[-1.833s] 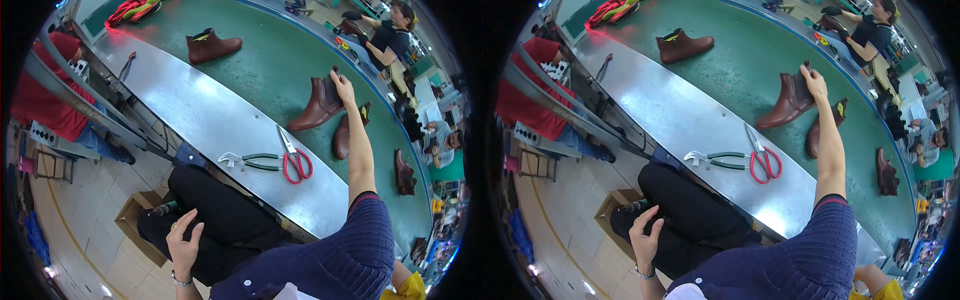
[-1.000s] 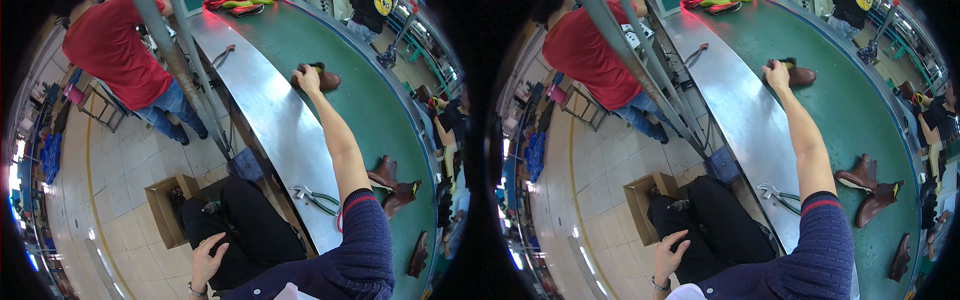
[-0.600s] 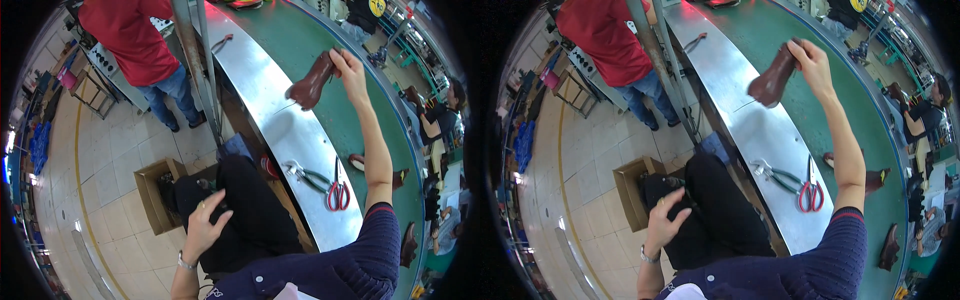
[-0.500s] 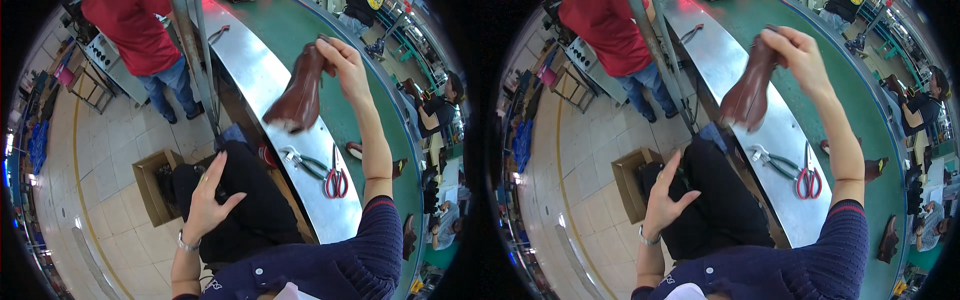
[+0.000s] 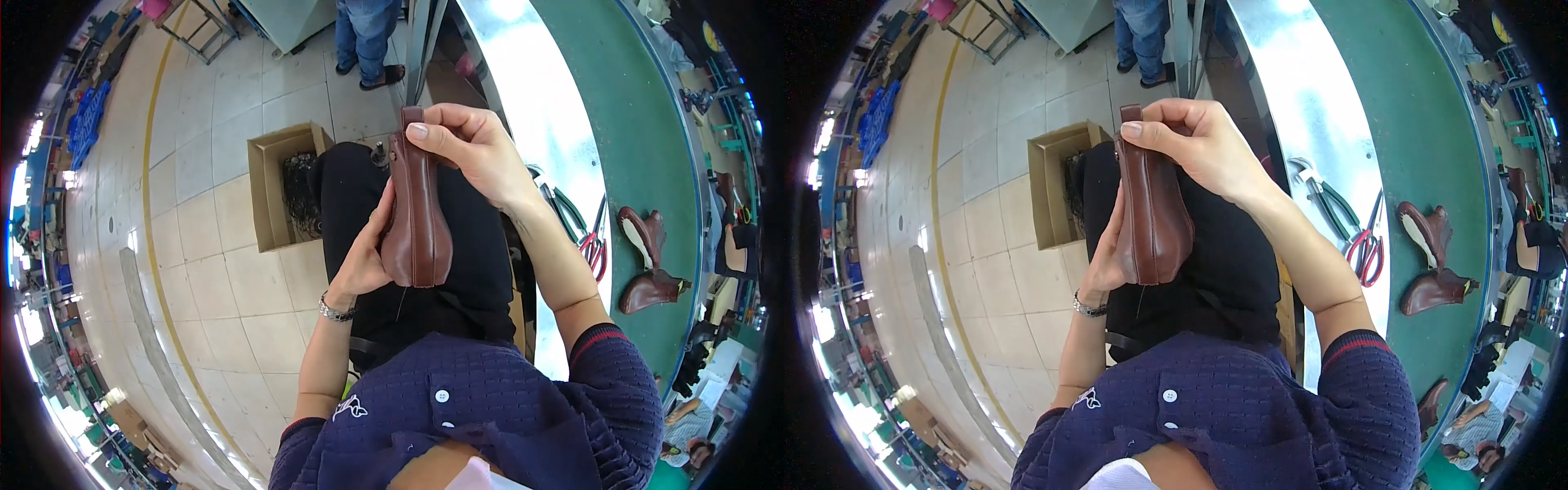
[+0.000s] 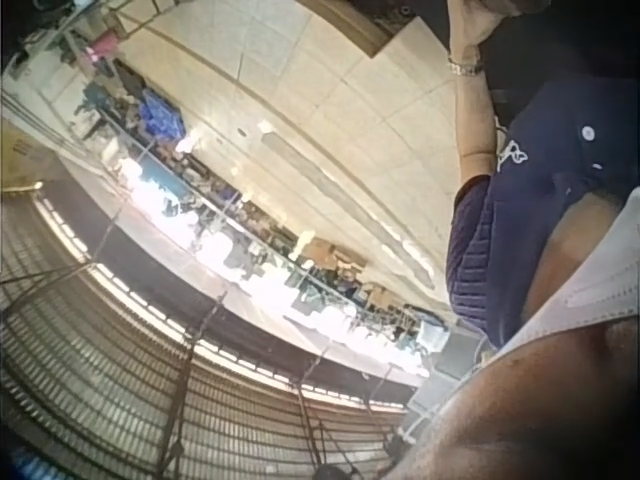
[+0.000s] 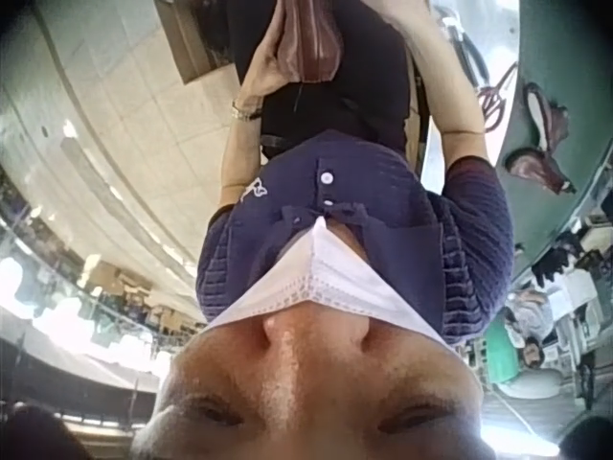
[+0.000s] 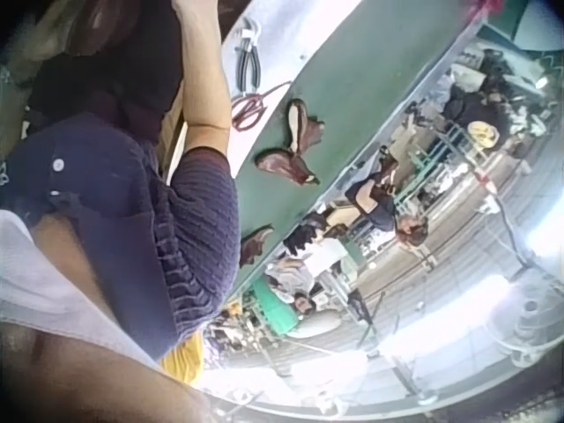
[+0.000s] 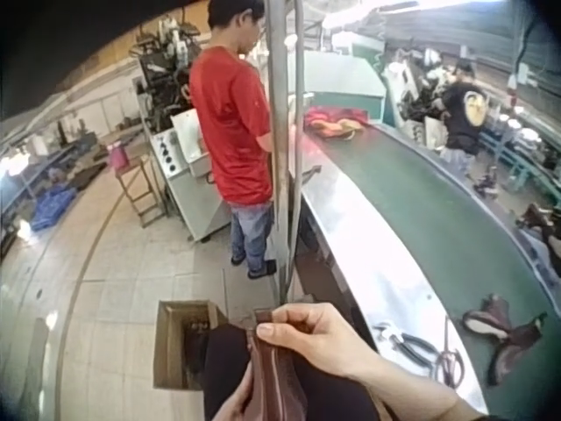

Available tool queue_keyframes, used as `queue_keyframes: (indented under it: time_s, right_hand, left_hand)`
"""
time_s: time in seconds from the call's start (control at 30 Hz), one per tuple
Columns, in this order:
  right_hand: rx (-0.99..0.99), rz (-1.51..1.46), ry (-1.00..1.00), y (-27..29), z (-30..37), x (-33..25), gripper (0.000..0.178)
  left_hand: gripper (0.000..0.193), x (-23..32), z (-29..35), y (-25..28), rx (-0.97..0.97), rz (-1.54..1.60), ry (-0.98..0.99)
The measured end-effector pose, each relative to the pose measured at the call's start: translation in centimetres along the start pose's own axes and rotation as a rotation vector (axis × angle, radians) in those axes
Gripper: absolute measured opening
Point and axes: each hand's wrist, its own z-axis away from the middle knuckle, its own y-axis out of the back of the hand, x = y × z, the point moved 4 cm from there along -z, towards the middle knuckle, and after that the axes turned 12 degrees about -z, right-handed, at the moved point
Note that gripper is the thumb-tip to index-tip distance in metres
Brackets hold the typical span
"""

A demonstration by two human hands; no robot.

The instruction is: Manually assemble and trim components of a leather boot at a factory workstation.

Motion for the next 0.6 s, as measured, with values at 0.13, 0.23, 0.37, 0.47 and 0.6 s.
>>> queue_keyframes:
  time_s: [0.13, 0.23, 0.37, 0.47, 0.6]
  right_hand:
    - [0.074, 0.066, -0.026, 1.6, 1.0, 0.9, 0.029]
    - [0.177, 0.184, 0.015, 4.9, 2.6, 1.2, 0.034]
    - [0.478, 1.114, -0.075, 12.4, 8.2, 3.4, 0.044]
    - [0.506, 1.531, -0.384, 18.4, 15.3, 7.7, 0.058]
    - [0.565, 1.336, -0.268, 18.8, 17.3, 7.2, 0.054]
  left_hand:
    - [0.119, -1.6, 0.5, -0.4, 0.010, 0.056, 0.032]
    - [0.121, -1.8, 0.3, -0.3, 0.032, 0.074, 0.069]
    - [0.099, -1.0, 1.9, 2.2, 0.241, -0.008, 0.183]
    - [0.062, -2.0, 5.1, 5.6, 0.412, 0.283, 0.405]
    - [0.055, -0.4, 4.5, 8.0, 0.577, 0.295, 0.585]
